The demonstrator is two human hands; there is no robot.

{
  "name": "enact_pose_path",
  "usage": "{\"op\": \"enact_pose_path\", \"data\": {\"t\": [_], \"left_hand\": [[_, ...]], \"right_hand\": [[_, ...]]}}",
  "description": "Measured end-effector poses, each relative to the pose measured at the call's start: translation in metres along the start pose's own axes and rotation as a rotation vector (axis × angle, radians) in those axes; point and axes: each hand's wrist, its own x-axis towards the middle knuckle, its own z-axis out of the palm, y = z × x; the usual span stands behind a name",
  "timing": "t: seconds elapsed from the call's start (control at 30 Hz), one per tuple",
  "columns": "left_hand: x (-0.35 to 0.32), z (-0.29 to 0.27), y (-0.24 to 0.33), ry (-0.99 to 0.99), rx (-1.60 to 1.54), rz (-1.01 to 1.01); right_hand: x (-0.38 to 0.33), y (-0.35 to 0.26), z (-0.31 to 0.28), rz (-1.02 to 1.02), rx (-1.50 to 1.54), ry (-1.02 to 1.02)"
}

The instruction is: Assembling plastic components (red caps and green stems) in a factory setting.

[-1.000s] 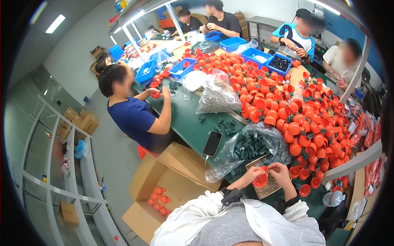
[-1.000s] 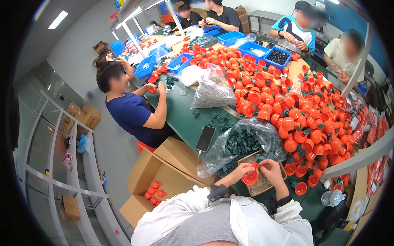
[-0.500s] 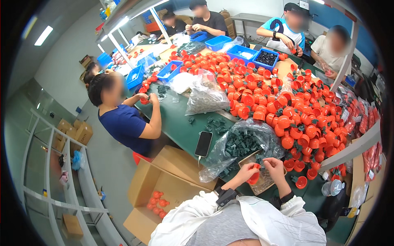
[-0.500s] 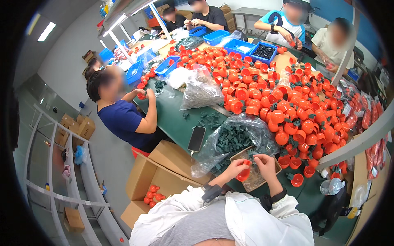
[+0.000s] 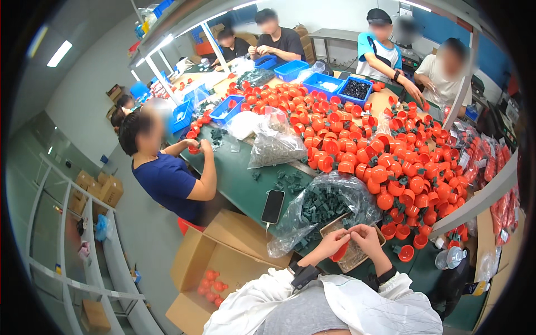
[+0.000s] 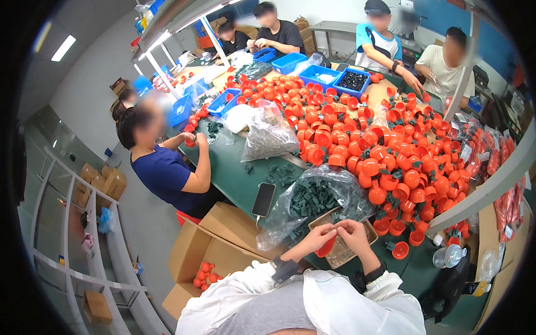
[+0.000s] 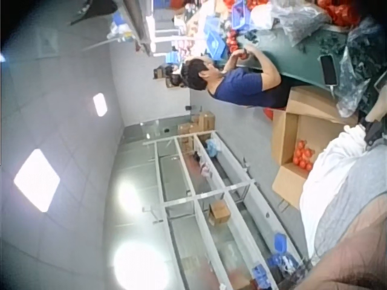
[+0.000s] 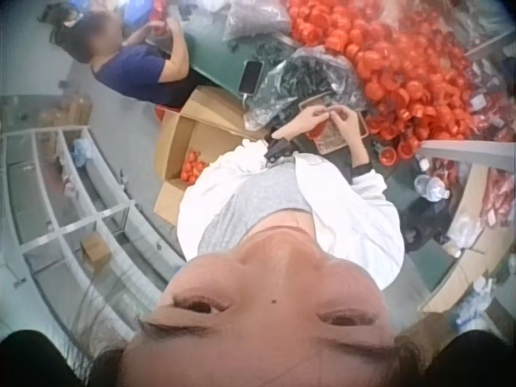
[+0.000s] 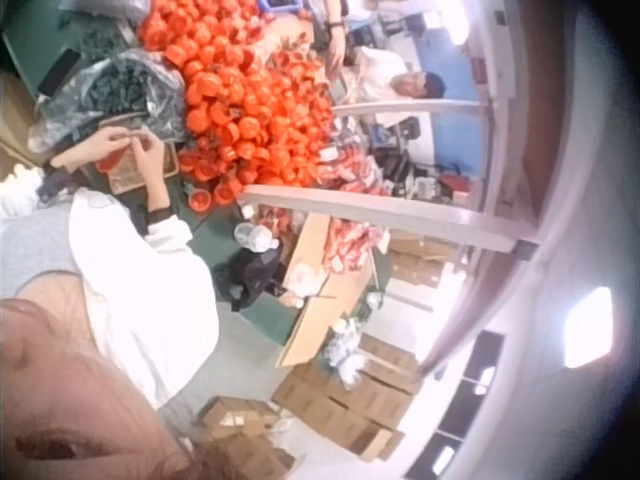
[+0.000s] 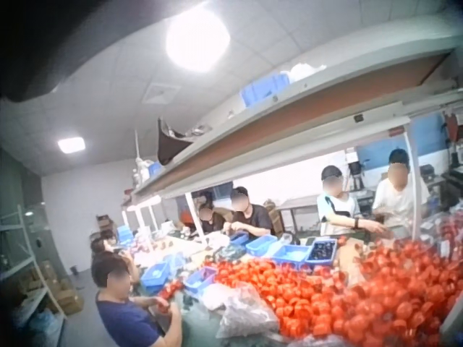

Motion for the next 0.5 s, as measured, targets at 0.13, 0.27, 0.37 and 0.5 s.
{"op": "enact_pose_path", "data": {"t": [0.13,0.27,0.37,0.5], "left_hand": [[-0.006,0.002,0.001,-0.013,-0.028,-0.036],[-0.010,0.006,-0.005,-0.031,-0.020,0.018],[-0.007,0.008,-0.009,-0.015,-0.118,-0.063],[-0.003,0.005,-0.008,0.007,-0.136,-0.139]], "right_hand": [[0.000,-0.008,0.003,0.048,-0.052,0.017],[-0.001,-0.006,-0.005,0.253,-0.276,-0.033],[-0.001,0.002,-0.010,0.185,-0.223,-0.037],[0.000,0.008,-0.005,0.054,-0.145,0.059]]}}
